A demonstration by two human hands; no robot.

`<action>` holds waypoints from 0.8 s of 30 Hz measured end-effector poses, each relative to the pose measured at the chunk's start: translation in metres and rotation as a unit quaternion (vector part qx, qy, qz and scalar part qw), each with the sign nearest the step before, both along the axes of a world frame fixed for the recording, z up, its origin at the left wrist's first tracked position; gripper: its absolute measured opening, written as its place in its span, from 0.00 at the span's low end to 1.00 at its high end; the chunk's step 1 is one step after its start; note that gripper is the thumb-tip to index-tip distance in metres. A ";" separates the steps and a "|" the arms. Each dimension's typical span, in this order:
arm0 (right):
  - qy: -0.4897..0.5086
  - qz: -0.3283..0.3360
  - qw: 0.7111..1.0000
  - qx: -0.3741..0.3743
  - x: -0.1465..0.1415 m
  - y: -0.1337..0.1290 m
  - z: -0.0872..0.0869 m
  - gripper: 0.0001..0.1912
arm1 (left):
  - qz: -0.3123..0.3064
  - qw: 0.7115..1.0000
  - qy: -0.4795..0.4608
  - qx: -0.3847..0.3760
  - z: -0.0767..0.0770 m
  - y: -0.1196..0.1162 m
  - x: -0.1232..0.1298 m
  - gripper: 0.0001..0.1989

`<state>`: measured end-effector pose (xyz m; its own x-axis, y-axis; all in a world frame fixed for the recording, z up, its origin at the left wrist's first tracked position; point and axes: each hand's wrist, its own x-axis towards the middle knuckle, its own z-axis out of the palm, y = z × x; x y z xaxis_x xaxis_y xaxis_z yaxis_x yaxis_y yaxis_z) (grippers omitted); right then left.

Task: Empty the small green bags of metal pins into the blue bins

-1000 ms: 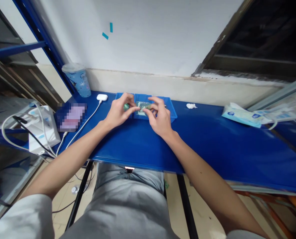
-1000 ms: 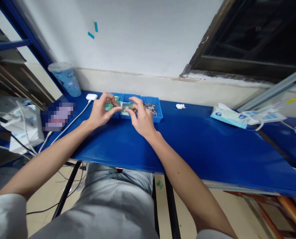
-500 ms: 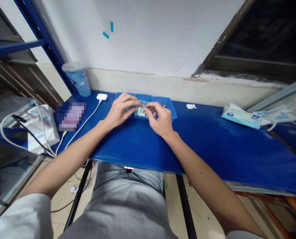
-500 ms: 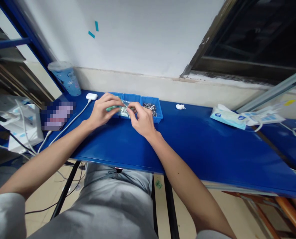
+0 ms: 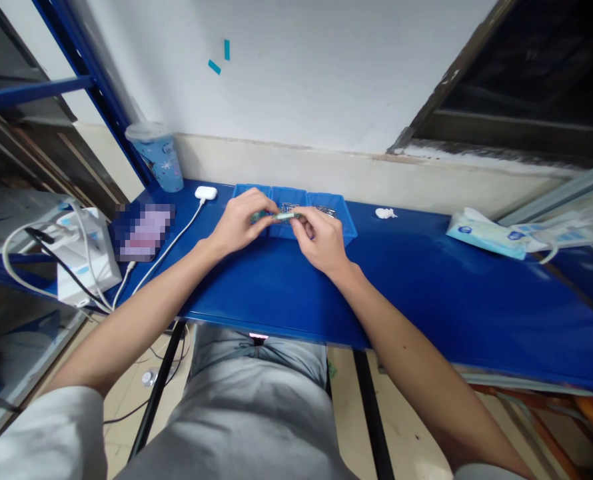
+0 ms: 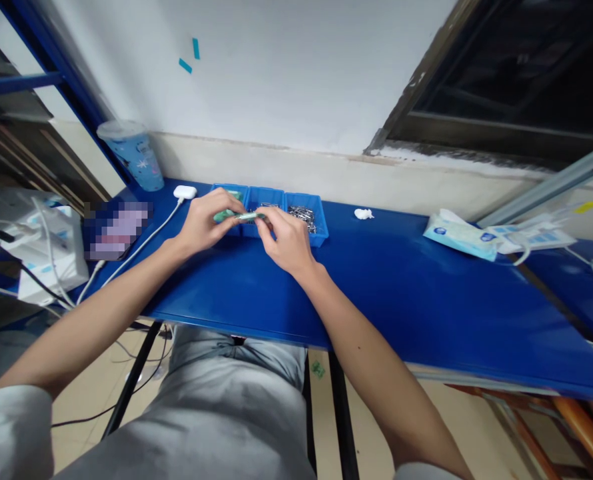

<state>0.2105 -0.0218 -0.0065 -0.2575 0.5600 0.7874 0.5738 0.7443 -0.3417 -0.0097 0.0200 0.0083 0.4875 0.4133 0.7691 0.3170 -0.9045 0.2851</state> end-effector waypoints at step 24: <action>-0.032 0.021 0.999 -0.015 -0.001 0.000 -0.003 0.09 | -0.004 1.000 0.016 0.013 0.003 -0.004 0.003 0.05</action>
